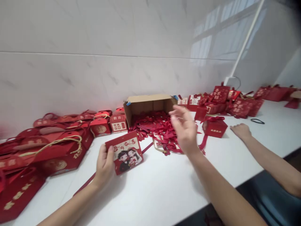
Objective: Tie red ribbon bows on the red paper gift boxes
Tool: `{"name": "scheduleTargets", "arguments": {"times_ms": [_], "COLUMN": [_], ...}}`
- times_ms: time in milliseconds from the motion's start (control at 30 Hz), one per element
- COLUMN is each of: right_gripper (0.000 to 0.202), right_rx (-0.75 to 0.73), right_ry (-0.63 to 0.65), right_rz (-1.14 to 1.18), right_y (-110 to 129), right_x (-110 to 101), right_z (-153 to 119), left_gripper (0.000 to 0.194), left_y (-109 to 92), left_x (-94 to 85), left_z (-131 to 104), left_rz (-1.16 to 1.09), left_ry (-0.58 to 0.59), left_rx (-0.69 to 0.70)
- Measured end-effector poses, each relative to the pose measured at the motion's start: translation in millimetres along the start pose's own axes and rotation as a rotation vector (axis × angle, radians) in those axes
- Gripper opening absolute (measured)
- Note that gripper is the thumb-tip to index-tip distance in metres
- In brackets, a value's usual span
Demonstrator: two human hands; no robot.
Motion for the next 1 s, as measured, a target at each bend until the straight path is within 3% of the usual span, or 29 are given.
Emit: {"name": "scheduleTargets", "arguments": {"times_ms": [100,200,333,500,633,767,867,900,1000], "right_gripper": [0.053,0.055,0.020,0.014,0.019,0.044,0.069,0.072,0.065], "right_rx": [0.220,0.340,0.438,0.443,0.491,0.569,0.664,0.605,0.251], "right_ry": [0.219,0.362,0.366,0.366,0.412,0.714,0.698,0.671,0.597], "right_rz": [0.151,0.340,0.362,0.342,0.389,0.354,0.240,0.173,0.081], "right_y": [-37,-56,-66,-59,-63,-68,-64,-56,-13], "right_x": [58,83,77,74,77,98,108,109,103], "right_z": [-40,-70,-78,-85,-92,-73,-29,-12,24], "left_gripper": [0.021,0.019,0.018,0.019,0.016,0.015,0.012,0.011,0.009], "left_y": [-11,-23,-31,-43,-63,-90,-104,-106,-106], "left_x": [-1.9,2.7,12.7,14.1,28.3,34.5,36.6,36.7,33.4], "left_z": [-11,-26,-39,-26,-10,5,10,12,14], "left_rz": [0.039,0.018,-0.044,-0.049,0.115,0.369,0.521,0.535,0.514], "left_ry": [0.014,0.079,0.175,0.221,0.553,0.818,0.942,0.961,0.977], "left_rx": [0.081,0.084,0.030,0.120,0.173,0.304,0.400,0.401,0.332]}}
Point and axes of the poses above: each hand's wrist, its own z-axis towards the middle knuckle, its own x-axis out of the palm, y = z × x, the point moved 7 cm from there along z, towards the middle knuckle, and after that the axes turned 12 degrees about -y, right-handed, at the moved point
